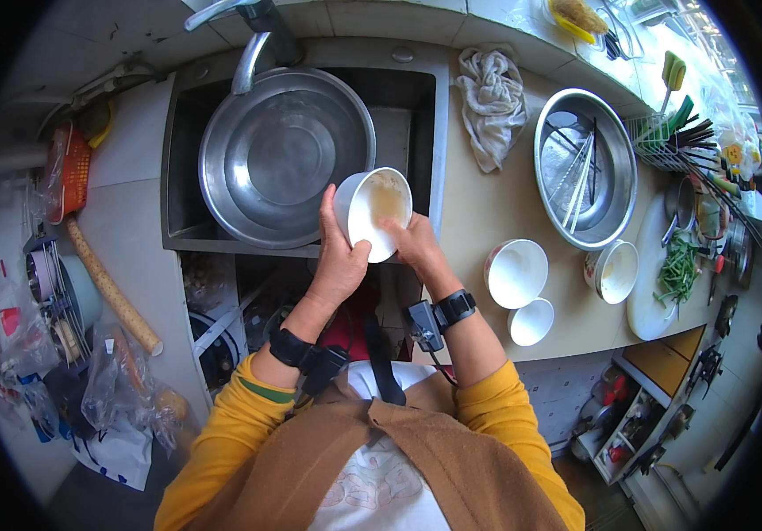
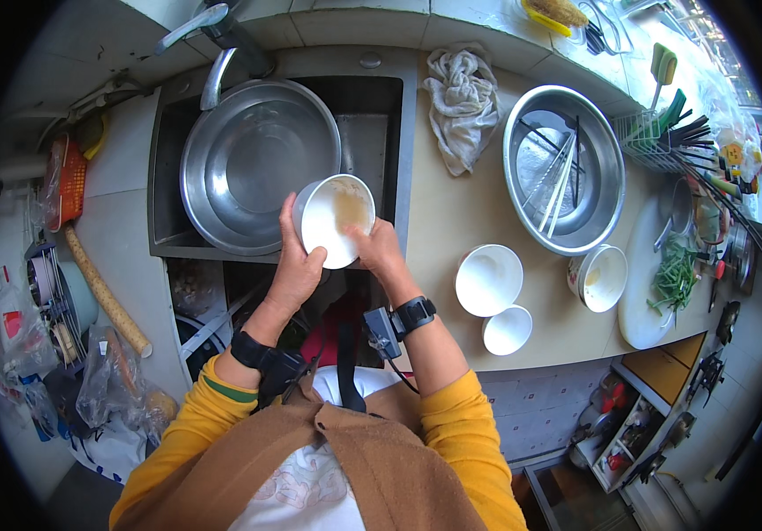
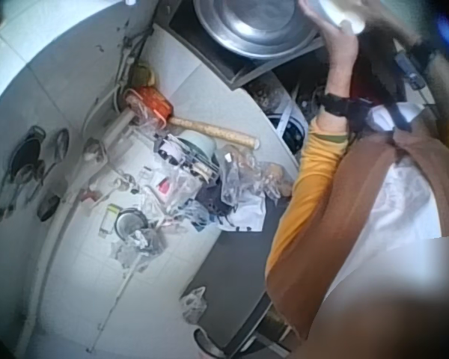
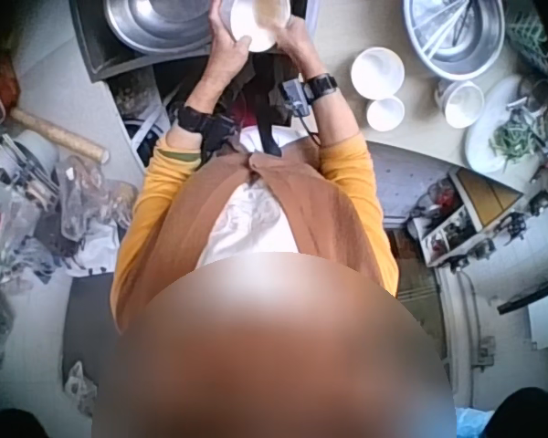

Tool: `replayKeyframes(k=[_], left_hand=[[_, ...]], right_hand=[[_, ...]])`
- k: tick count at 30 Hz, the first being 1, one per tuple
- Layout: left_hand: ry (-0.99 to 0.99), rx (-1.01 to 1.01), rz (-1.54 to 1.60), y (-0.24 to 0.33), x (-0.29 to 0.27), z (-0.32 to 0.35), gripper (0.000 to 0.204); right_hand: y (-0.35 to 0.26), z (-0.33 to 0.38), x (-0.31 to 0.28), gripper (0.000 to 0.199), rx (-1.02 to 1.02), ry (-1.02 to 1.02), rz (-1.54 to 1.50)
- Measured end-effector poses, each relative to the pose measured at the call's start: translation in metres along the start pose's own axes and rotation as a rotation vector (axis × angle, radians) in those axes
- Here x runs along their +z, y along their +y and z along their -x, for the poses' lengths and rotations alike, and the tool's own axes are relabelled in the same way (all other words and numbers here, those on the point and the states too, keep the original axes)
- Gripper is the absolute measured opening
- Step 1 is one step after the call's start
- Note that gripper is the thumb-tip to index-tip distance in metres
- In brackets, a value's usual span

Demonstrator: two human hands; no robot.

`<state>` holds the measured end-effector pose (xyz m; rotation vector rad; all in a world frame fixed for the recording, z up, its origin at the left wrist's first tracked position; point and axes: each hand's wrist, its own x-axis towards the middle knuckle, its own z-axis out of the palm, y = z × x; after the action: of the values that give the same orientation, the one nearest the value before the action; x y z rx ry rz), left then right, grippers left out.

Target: The person trims green vegetables on a cutting board, places them in a plastic bag, and stores the bag in the refrigerator. Then the person washes several bowls and chopsticks in the sink using a sponge and running water.

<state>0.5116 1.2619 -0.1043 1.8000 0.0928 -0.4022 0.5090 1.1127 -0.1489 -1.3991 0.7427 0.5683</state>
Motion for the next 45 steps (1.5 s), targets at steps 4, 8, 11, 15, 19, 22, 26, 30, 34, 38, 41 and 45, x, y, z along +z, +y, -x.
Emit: replayKeyframes(k=[4,8,11,15,19,22,26,30,34,38,41,45], left_hand=[[-0.049,-0.060,0.079,-0.003,-0.006,-0.002,0.086],[-0.041,-0.075,0.041,-0.003,-0.010,-0.002,0.084],[-0.009,-0.067,0.057,-0.002,-0.009,-0.005,0.083],[0.041,-0.031,0.067,0.000,-0.009,-0.011,0.081],[0.079,-0.009,0.047,0.001,-0.006,-0.011,0.080],[0.089,0.017,-0.008,0.001,-0.001,-0.008,0.080],[0.100,0.009,-0.002,-0.001,0.003,-0.007,0.079],[0.128,0.024,0.014,-0.002,0.002,-0.013,0.080],[0.129,0.036,0.051,0.001,0.005,-0.014,0.081],[0.132,0.093,-0.061,0.002,0.008,-0.011,0.082],[0.135,0.056,-0.006,0.002,0.007,-0.011,0.083],[0.140,0.004,0.066,0.002,0.003,-0.013,0.084]], right_hand=[[-0.002,-0.022,-0.009,0.038,-0.145,0.079,0.466],[0.007,-0.029,-0.004,0.039,-0.356,0.188,0.484],[0.012,-0.024,0.000,0.037,-0.363,0.180,0.378],[0.013,-0.002,0.010,0.039,-0.287,-0.002,-0.075],[0.009,0.016,0.017,0.030,-0.192,-0.148,-0.494],[0.000,0.013,0.005,0.032,-0.053,-0.095,-0.074],[-0.003,0.008,0.005,0.036,-0.140,-0.002,-0.030],[0.006,0.017,0.023,0.031,-0.127,-0.015,-0.369],[0.004,0.016,0.024,0.036,-0.056,-0.060,-0.526],[-0.005,0.005,0.017,0.029,0.014,0.033,-0.299],[-0.008,0.004,0.017,0.030,-0.054,0.054,-0.195],[-0.007,0.008,0.022,0.034,-0.051,0.014,-0.348]])
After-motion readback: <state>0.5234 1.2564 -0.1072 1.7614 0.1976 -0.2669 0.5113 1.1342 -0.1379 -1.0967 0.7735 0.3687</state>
